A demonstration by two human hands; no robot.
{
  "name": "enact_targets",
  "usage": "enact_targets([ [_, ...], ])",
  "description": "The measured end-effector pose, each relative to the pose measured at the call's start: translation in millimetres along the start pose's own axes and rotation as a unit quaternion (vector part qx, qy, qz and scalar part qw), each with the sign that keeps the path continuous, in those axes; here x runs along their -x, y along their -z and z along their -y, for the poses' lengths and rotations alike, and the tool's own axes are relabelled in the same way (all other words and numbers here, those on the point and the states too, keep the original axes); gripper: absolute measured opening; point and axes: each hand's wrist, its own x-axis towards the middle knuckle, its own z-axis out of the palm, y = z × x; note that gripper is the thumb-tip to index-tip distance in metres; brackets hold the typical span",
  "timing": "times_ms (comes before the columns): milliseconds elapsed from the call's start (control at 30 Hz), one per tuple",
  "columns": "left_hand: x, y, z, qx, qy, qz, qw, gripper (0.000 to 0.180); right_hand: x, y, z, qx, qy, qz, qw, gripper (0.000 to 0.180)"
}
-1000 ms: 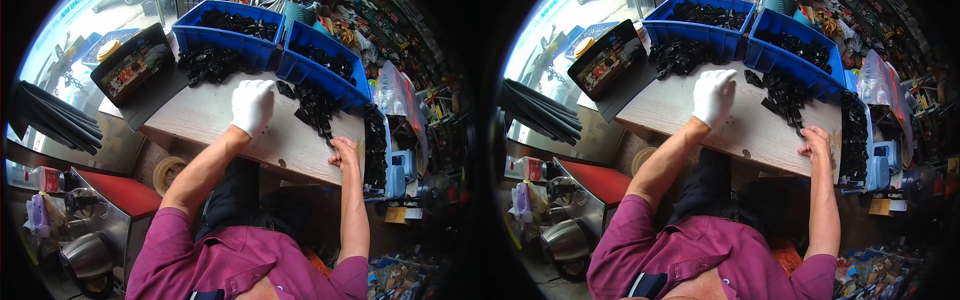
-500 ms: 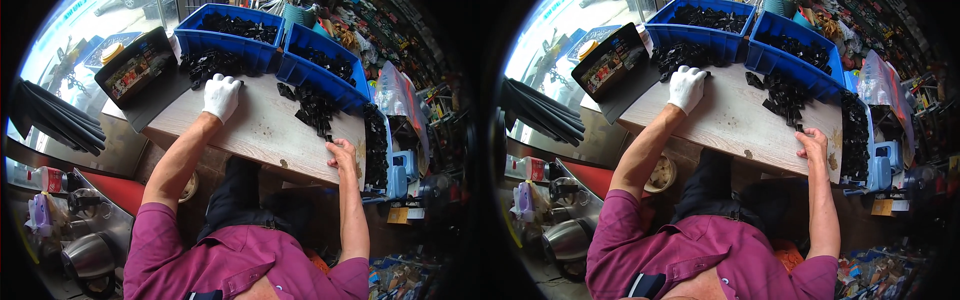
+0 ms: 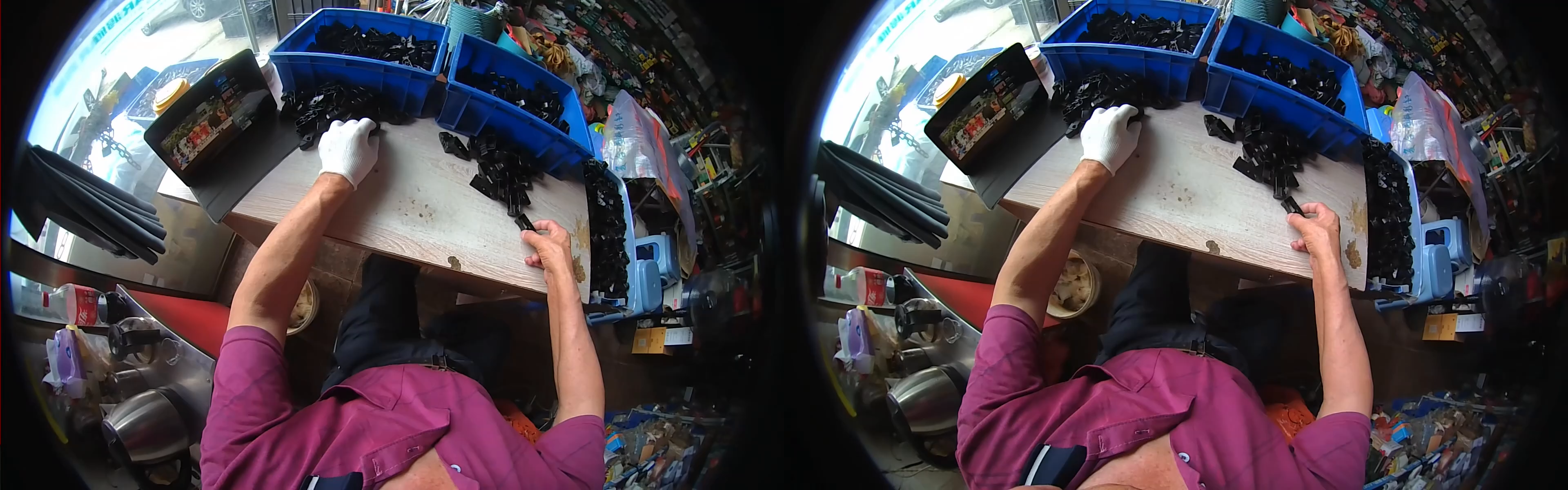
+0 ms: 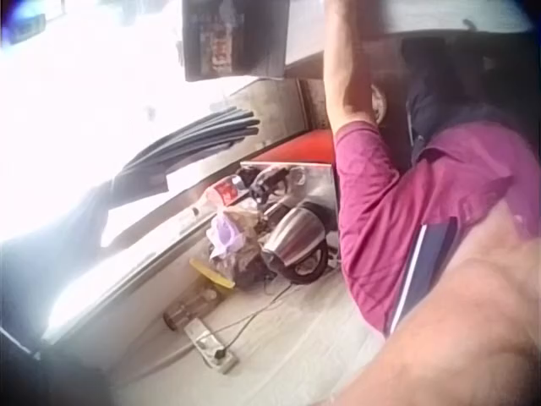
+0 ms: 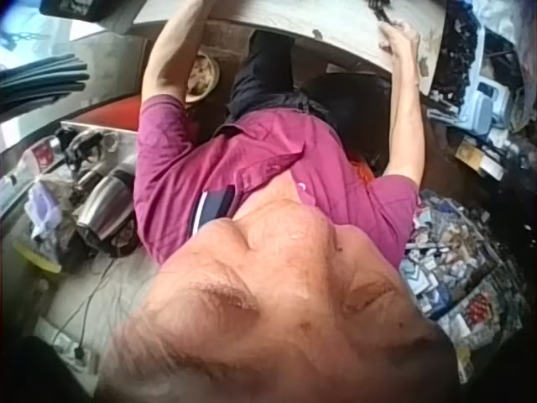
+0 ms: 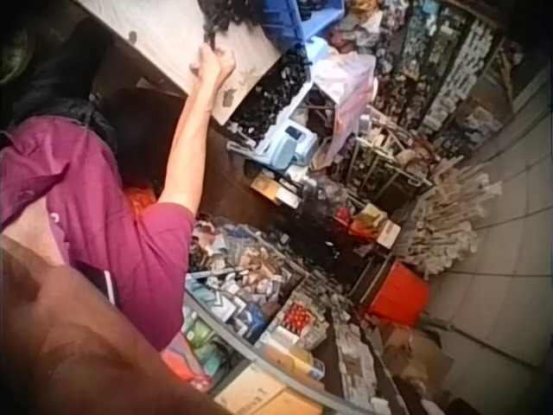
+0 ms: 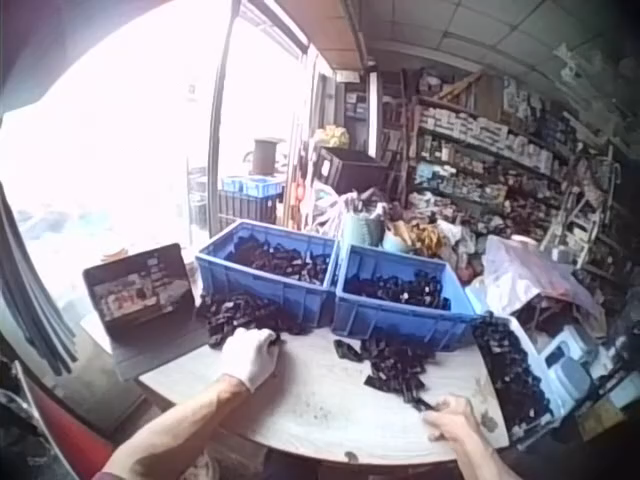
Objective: Assembling small black plastic components by hand at a workbench.
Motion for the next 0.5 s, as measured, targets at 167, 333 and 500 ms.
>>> enact_targets([
  [167, 2, 2, -6, 0.109, 0.023, 0.028, 0.993, 0.013, 4, -1, 3, -0.004, -0.002, 0.005, 1.0, 0.034],
  [333, -1, 7, -3, 0.115, 0.019, 0.089, 0.989, 0.015, 4, 0, 2, -0.004, 0.003, 0.006, 1.0, 0.032],
  [500, 2, 6, 4, 0.172, 0.046, 0.015, 0.984, 0.019, 12, -8, 3, -0.005, 0.013, 0.017, 1.0, 0.029],
])
